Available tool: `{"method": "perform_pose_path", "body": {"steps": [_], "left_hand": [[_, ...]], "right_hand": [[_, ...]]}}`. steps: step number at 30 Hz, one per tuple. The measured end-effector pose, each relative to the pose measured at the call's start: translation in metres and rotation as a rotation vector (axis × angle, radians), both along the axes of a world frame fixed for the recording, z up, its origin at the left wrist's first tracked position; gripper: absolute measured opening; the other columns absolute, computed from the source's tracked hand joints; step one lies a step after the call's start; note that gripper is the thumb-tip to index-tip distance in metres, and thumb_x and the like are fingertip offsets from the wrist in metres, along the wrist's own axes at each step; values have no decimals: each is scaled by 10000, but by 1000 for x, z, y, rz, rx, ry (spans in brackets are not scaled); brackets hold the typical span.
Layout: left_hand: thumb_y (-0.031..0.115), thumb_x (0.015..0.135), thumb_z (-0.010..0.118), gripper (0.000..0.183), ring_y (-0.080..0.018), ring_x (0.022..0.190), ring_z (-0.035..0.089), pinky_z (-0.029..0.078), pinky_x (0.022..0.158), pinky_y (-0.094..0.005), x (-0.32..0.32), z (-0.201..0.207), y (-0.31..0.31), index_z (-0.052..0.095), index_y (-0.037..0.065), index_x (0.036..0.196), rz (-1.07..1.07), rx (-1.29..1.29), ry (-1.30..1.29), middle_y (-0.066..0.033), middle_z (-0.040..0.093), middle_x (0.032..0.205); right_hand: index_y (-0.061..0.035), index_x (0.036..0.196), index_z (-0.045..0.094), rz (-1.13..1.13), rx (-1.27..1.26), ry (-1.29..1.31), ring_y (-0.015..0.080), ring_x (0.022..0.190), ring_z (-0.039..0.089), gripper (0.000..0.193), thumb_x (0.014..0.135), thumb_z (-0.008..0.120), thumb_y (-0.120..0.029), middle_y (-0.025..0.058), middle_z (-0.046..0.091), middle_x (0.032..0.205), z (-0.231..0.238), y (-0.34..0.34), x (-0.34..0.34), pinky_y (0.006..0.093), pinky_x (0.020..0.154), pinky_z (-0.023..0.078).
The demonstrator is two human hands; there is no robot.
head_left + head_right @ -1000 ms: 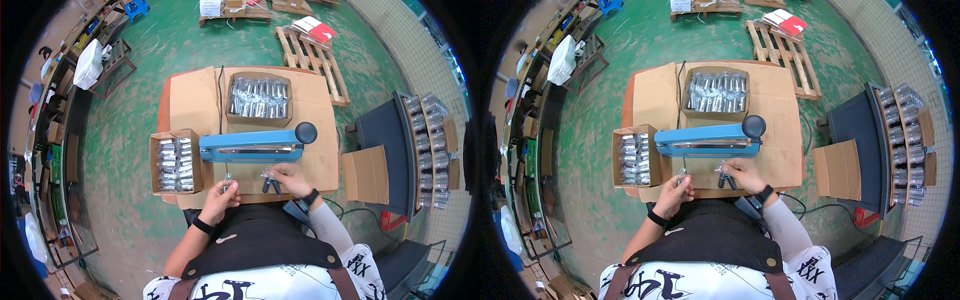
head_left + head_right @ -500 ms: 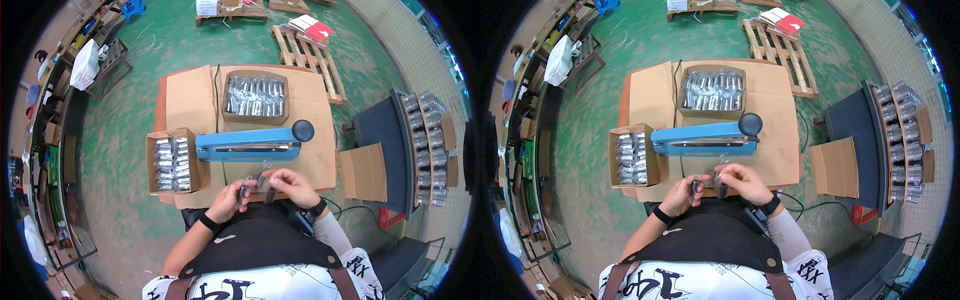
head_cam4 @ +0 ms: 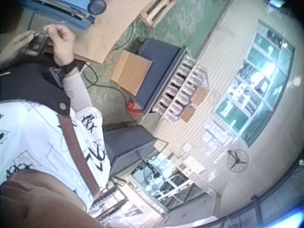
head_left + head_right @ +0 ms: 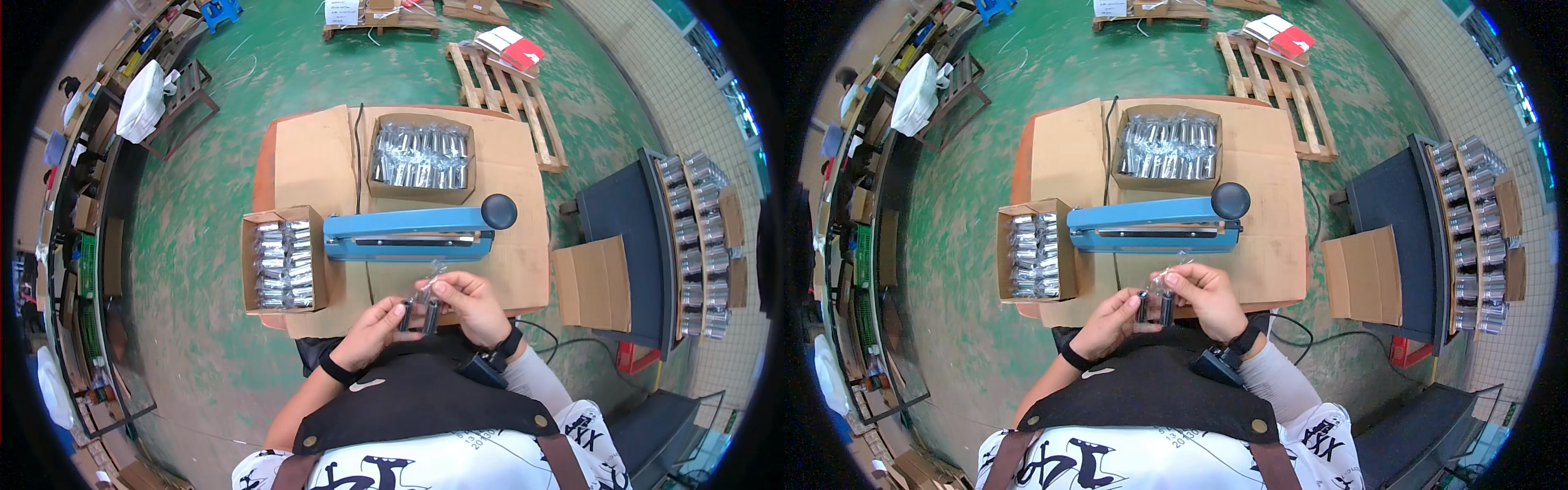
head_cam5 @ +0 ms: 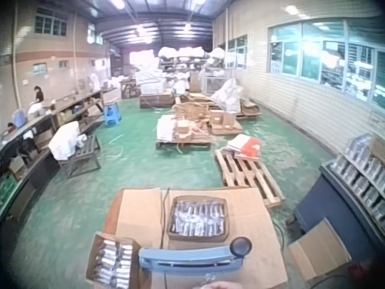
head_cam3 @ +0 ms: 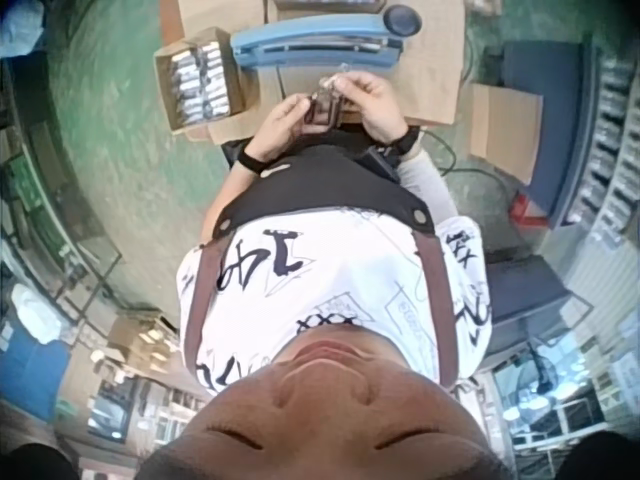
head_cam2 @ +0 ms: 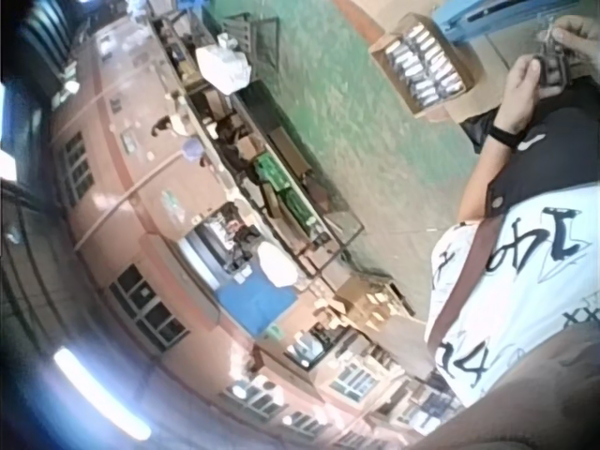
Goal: Packing small metal components into plastic bags and sealing them using a heat sealer.
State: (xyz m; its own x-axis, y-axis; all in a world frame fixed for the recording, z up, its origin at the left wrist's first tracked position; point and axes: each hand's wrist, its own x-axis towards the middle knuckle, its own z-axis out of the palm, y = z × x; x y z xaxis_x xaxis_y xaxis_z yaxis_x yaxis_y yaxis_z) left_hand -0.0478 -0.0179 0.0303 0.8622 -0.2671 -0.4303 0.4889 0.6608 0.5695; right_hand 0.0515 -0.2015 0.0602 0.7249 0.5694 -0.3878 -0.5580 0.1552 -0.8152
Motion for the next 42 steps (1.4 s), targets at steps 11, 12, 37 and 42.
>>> {"method": "perform_pose_path", "body": {"steps": [11,12,37,42], "left_hand": [[78,916,660,406,-196,1057,644,545,890,-337,15,1,-8,480,0,1272,-18,102,-75,-117,644,1149],[63,911,663,413,-201,1067,643,546,908,-342,16,0,-7,483,-20,1274,-58,110,-62,-126,639,1157],[125,913,679,235,-201,972,677,503,661,-267,51,-33,-8,445,136,910,349,-48,71,-149,677,1104],[171,920,679,271,-166,910,678,437,612,-236,61,-38,-18,418,152,847,390,148,-25,-140,692,1072]], "right_hand": [[3,1037,675,-48,-99,-114,60,697,597,187,927,672,-148,24,670,844,-9,10,0,213,596,507],[3,1037,675,-47,-99,-113,60,697,597,187,927,672,-148,24,670,844,-9,11,0,213,596,507],[4,877,661,-227,-676,-1501,210,720,592,151,867,696,-142,98,616,757,114,2,106,302,626,438],[-12,990,610,127,-943,-1168,207,581,584,214,871,676,-178,97,583,630,84,24,135,339,567,440]]}}
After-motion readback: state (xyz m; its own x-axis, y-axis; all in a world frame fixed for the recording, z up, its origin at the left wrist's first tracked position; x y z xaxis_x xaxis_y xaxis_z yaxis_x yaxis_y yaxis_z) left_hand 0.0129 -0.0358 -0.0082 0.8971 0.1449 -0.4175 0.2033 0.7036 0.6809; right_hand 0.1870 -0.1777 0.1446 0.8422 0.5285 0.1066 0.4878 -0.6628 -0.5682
